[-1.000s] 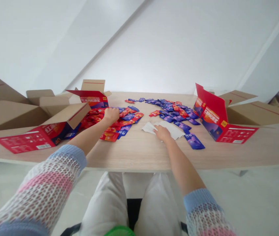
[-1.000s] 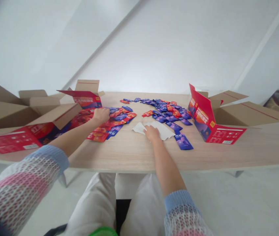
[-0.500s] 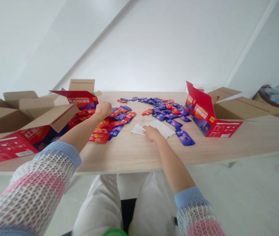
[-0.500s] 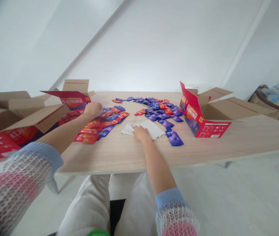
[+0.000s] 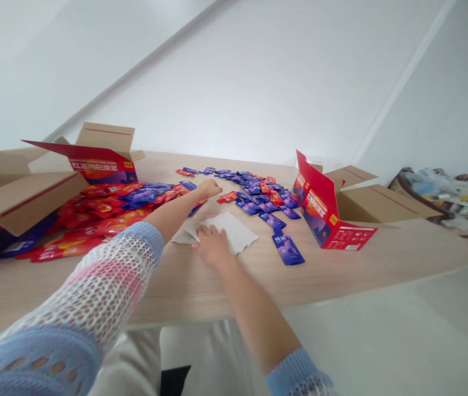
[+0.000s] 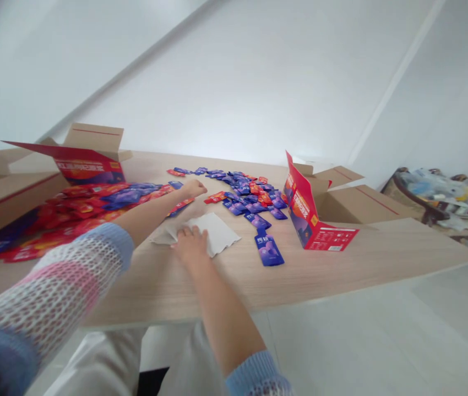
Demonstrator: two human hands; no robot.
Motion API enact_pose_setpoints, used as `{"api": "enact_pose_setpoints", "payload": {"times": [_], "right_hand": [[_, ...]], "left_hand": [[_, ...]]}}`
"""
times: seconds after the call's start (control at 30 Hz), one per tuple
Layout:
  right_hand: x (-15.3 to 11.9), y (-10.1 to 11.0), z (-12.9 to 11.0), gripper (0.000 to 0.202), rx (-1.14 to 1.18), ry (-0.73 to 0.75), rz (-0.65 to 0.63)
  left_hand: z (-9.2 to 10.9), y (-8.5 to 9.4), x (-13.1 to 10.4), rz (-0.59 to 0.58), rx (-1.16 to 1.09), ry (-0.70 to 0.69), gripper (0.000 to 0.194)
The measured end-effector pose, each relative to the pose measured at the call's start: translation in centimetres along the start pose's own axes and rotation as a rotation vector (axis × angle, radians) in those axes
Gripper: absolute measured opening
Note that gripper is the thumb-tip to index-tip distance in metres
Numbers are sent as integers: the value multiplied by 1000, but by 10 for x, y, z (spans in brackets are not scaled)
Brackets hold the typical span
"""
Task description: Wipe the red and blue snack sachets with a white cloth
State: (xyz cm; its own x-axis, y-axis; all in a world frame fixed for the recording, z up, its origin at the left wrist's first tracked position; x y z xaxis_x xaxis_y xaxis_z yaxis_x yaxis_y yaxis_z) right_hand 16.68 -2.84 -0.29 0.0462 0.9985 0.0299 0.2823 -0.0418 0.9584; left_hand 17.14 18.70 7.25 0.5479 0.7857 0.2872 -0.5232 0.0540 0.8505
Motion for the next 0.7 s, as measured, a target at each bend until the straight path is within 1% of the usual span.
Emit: {"api": "enact_pose_setpoints", "payload": {"times": [0.1,0.2,0.27,0.33,0.4,0.47,0.53,0.57,0.63,0.67,0.7], "right_hand": [[-2,3,0,47,18,-4,30],[-2,5,1,44,2,-8,50],[0,4,1,43,-9,-14,45],[3,1,0,44,-12,-15,37],[5,-1,-1,44,-8,-12,41],[8,-2,-2,44,8,-9,60],[11,0,-2,42,44,-26,70],[13,2,1,42,74,-63,70],[17,13,16,43,183,-215,120],[19,20,28,45,262,-318,173],[19,30,43,46,359,-428,283]], "left_hand": [[13,-36,27,-66,55,22,34],[16,-63,43,-112,100,34,38],[12,-73,50,-130,129,37,40],[7,-76,54,-128,136,33,41],[1,-71,54,-119,127,24,43],[-5,-61,52,-117,120,-25,50],[-8,-46,46,-123,128,-143,60],[-9,-38,41,-134,141,-215,64],[-11,-18,27,-177,175,-346,66],[-12,-7,17,-206,191,-399,65],[-12,5,7,-230,203,-447,64]]}}
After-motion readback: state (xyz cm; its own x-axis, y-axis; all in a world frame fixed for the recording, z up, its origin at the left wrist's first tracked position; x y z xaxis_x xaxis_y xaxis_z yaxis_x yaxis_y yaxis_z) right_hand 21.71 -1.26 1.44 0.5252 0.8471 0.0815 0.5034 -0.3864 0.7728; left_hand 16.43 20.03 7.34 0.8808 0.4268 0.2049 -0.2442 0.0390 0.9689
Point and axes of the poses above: each hand's wrist, its own x-axis towards the middle knuckle, its own y-axis out of the back of the hand, z = x × y, the point moved 6 cm from there along x, towards the middle knuckle, and after that the axes turned 14 degrees about -y, right-handed, at the moved point
